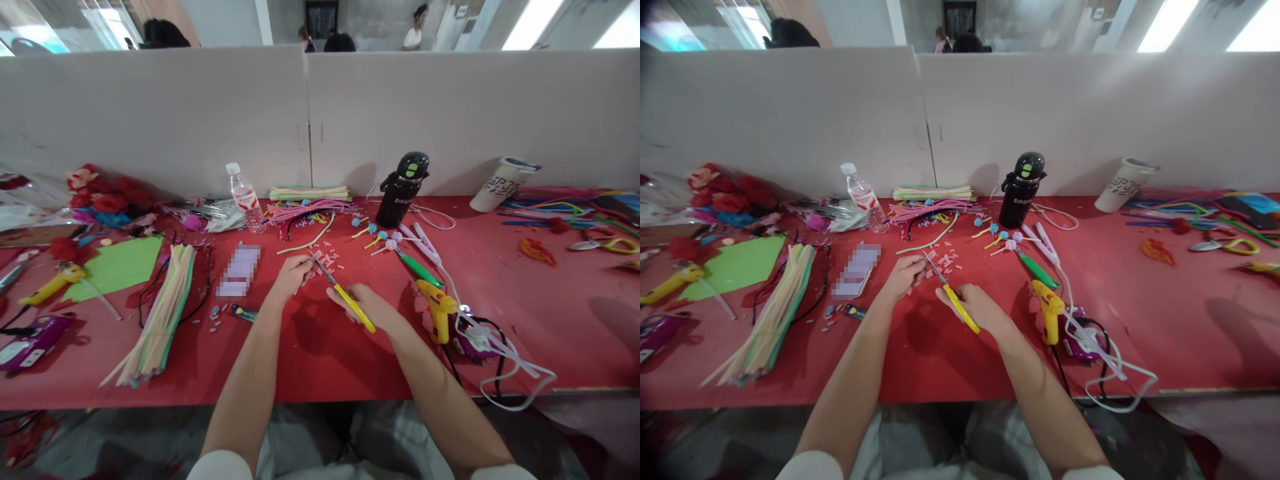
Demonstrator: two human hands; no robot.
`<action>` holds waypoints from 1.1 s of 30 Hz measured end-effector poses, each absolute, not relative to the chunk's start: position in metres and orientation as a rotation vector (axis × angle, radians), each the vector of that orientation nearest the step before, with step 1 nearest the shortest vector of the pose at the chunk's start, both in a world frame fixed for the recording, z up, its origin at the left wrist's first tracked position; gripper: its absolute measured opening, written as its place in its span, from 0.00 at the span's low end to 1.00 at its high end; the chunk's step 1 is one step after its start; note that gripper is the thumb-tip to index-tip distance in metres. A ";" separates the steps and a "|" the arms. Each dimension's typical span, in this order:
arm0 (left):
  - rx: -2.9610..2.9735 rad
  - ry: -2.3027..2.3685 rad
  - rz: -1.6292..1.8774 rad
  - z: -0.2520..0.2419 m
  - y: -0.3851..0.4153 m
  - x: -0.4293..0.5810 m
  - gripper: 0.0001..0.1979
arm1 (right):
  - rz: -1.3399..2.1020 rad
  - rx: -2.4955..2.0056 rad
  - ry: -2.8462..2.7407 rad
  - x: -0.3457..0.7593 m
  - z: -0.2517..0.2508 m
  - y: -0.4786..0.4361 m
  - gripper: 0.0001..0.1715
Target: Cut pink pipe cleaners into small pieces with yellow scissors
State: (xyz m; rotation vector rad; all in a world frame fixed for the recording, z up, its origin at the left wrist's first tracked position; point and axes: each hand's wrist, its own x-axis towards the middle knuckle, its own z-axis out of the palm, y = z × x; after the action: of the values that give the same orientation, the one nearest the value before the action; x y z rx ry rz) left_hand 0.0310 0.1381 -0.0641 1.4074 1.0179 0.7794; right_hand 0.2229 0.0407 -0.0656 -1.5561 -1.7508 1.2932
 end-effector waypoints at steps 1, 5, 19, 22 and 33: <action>1.407 1.016 0.779 -0.065 0.138 0.031 0.13 | 1.282 -1.566 -1.756 0.223 -0.065 0.040 0.31; 1.408 1.025 0.753 -0.069 0.141 0.029 0.11 | 1.194 -1.643 -1.801 0.219 -0.058 0.042 0.32; 1.027 1.066 0.723 -0.085 0.151 0.033 0.07 | 1.415 -1.720 -1.726 0.215 -0.068 0.058 0.34; 0.991 1.015 0.707 -0.087 0.153 0.032 0.07 | 1.421 -1.735 -1.657 0.213 -0.071 0.059 0.35; 0.916 0.951 0.647 -0.085 0.154 0.026 0.07 | 1.356 -1.720 -1.655 0.209 -0.067 0.058 0.35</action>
State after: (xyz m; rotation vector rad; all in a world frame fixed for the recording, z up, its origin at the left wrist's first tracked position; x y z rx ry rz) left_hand 0.0261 0.1541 -0.0854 0.9162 0.9506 0.6471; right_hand 0.2094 0.0577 -0.0671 -1.7198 -1.6554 1.3557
